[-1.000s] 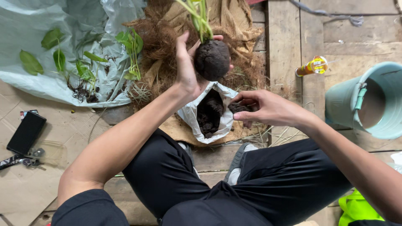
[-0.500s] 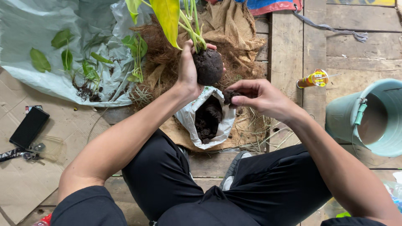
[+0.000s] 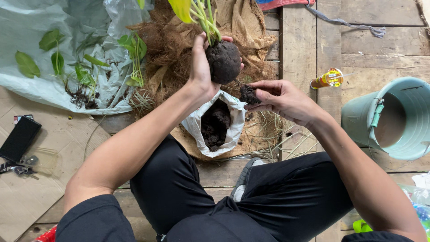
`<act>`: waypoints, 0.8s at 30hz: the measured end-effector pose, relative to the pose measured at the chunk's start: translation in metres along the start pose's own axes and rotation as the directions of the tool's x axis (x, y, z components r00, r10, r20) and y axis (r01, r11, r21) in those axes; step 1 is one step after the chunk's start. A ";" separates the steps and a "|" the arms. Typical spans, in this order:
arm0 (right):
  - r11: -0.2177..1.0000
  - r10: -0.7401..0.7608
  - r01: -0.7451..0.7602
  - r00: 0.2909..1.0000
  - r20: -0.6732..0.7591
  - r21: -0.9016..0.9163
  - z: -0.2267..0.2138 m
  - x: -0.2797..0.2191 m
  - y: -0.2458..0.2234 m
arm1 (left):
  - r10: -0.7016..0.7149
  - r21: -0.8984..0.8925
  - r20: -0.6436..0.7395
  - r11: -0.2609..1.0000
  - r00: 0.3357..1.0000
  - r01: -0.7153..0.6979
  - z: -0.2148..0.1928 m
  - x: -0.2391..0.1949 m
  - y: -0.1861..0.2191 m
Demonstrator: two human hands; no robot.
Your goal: The person sits on a wooden floor and packs soil around the root ball of a plant using both hands. They repeatedly take soil from a nearby bag and press it firmly around the roots to secure the plant.
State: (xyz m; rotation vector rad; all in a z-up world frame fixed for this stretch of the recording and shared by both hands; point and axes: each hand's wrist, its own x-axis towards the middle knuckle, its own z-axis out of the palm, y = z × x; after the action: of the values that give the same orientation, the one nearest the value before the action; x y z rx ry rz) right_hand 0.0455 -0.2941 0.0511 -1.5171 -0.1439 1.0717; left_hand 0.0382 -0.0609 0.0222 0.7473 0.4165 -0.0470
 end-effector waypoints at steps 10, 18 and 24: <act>0.953 0.056 -0.049 0.998 0.014 -0.300 0.004 0.008 0.000 | 0.066 -0.048 0.001 0.997 0.998 -0.066 -0.002 0.003 0.009; 0.927 0.030 -0.012 0.999 0.043 -0.375 0.007 0.018 0.000 | 0.044 -0.027 -0.031 0.999 0.999 -0.045 -0.004 0.003 0.012; 0.917 0.020 0.006 0.998 0.059 -0.400 0.014 0.016 -0.008 | 0.054 -0.055 0.009 0.997 0.999 -0.053 -0.004 -0.002 0.014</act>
State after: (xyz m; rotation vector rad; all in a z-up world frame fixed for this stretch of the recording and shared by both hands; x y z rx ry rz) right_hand 0.0482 -0.2716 0.0511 -1.8500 -0.4236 1.1428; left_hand 0.0377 -0.0482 0.0295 0.7041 0.3861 0.0106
